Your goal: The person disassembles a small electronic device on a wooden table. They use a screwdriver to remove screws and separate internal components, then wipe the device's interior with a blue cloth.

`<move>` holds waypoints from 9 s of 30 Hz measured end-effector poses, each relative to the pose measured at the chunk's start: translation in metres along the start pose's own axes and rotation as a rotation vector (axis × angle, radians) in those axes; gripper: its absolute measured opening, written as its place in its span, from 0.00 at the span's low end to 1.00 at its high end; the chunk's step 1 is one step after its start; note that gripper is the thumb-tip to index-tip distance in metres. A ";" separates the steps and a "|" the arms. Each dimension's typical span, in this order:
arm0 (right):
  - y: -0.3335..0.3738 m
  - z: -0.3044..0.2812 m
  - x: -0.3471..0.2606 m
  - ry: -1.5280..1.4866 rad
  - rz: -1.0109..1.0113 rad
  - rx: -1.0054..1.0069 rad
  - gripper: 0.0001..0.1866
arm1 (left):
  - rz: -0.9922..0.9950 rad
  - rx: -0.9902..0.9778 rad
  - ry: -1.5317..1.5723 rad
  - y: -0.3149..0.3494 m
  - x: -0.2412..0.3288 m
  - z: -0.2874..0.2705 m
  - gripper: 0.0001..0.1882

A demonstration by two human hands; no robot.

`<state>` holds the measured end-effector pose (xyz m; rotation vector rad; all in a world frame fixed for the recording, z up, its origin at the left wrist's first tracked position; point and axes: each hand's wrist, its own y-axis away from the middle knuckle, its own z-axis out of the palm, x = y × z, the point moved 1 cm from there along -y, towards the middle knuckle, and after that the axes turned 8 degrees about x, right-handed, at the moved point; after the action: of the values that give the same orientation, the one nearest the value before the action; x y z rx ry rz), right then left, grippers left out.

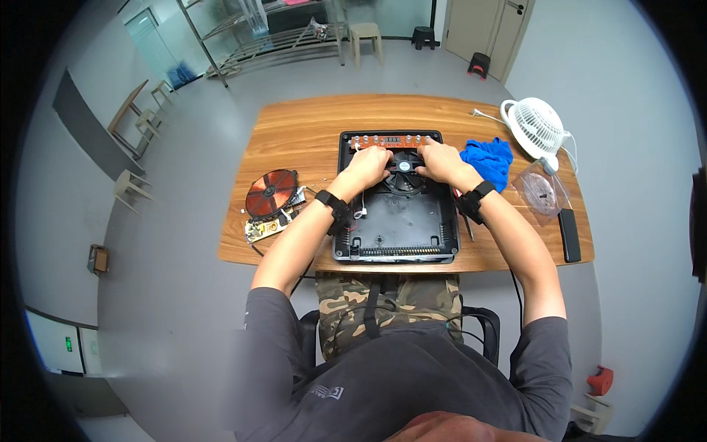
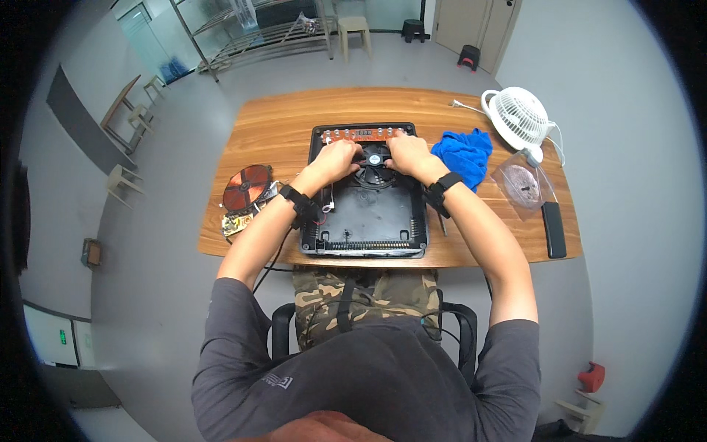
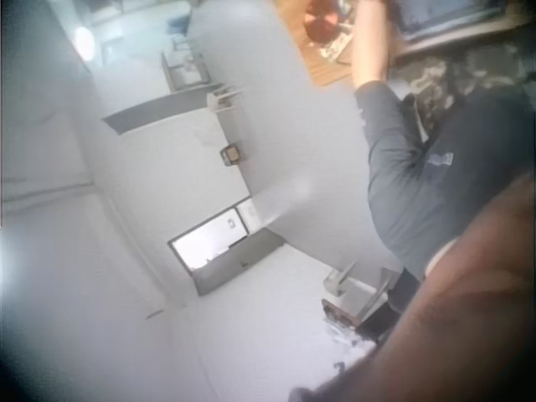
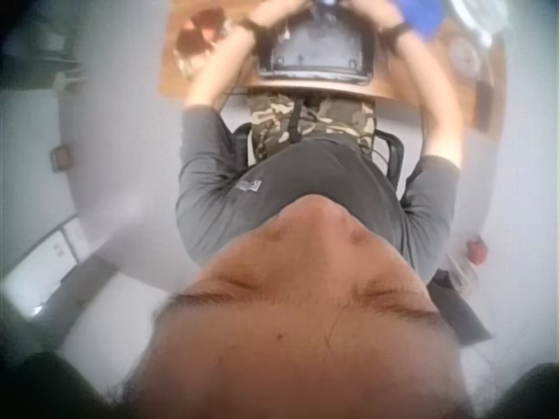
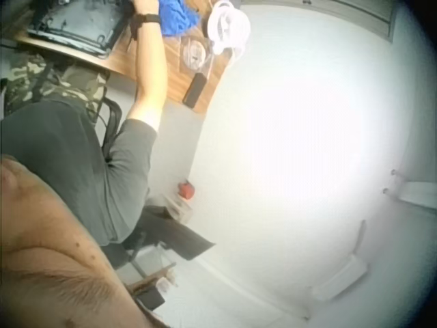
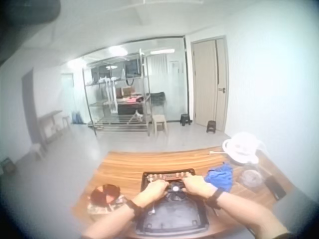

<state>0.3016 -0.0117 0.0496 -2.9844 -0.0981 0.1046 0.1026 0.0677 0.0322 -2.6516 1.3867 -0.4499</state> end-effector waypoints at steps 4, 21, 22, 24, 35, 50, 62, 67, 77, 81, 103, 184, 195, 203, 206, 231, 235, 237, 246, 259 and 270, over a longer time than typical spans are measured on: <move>-0.007 0.015 -0.001 -0.007 -0.015 -0.044 0.20 | -0.005 0.019 0.075 0.002 -0.004 0.002 0.18; 0.010 -0.101 -0.040 -0.024 -0.157 0.118 0.16 | 0.029 0.192 0.104 0.026 0.020 -0.099 0.17; 0.009 -0.113 -0.046 -0.024 -0.149 0.126 0.16 | 0.041 0.215 0.117 0.027 0.020 -0.111 0.17; 0.000 -0.131 -0.052 -0.032 -0.167 0.159 0.16 | 0.045 0.239 0.093 0.028 0.014 -0.133 0.17; -0.132 -0.079 -0.125 0.042 -0.248 0.163 0.16 | -0.099 0.109 -0.141 0.018 -0.119 -0.150 0.17; -0.239 0.060 -0.181 -0.016 -0.177 -0.107 0.13 | -0.289 -0.091 -0.178 0.027 -0.256 -0.066 0.18; -0.216 0.059 -0.182 -0.134 -0.295 -0.093 0.12 | -0.286 -0.113 -0.152 0.035 -0.262 -0.050 0.20; -0.158 0.015 -0.169 -0.266 -0.509 -0.256 0.11 | -0.217 -0.002 -0.011 0.056 -0.225 -0.066 0.19; -0.090 0.011 -0.176 -0.143 -0.614 -0.353 0.12 | -0.060 -0.291 0.108 0.100 -0.133 -0.065 0.12; -0.084 0.033 -0.185 -0.215 -0.662 -0.215 0.09 | -0.099 -0.367 0.073 0.114 -0.130 -0.062 0.14; -0.086 0.047 -0.174 -0.303 -0.427 -0.125 0.16 | 0.079 0.047 0.159 0.128 -0.099 -0.086 0.08; 0.015 -0.097 0.119 -0.192 0.204 0.203 0.18 | -0.038 -0.047 0.040 -0.075 -0.037 0.006 0.19; -0.042 -0.107 0.075 -0.284 0.142 0.520 0.16 | -0.093 -0.040 0.028 -0.084 -0.038 0.014 0.17; -0.058 -0.093 0.080 -0.217 0.070 0.596 0.15 | -0.089 -0.045 0.008 -0.085 -0.040 0.013 0.16; -0.060 -0.090 0.079 -0.244 0.054 0.577 0.13 | -0.090 -0.063 -0.005 -0.085 -0.041 0.013 0.17; -0.051 -0.094 0.071 -0.305 -0.004 0.502 0.15 | -0.044 -0.043 0.005 -0.082 -0.027 0.003 0.18; -0.052 -0.090 0.070 -0.305 -0.004 0.491 0.16 | -0.061 -0.030 0.024 -0.081 -0.027 0.003 0.16; -0.052 -0.089 0.071 -0.293 -0.006 0.500 0.15 | -0.053 -0.028 0.029 -0.081 -0.026 0.002 0.17; -0.052 -0.089 0.072 -0.266 0.010 0.505 0.15 | -0.074 -0.037 0.003 -0.081 -0.026 0.004 0.17; -0.054 -0.088 0.073 -0.271 -0.027 0.553 0.16 | -0.101 -0.072 0.008 -0.082 -0.028 0.009 0.18; -0.049 -0.089 0.072 -0.262 -0.009 0.496 0.16 | -0.094 -0.050 0.007 -0.078 -0.023 0.006 0.16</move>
<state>0.3771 0.0286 0.1407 -2.4618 -0.0978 0.4485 0.1531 0.1309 0.0404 -2.7664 1.2963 -0.4397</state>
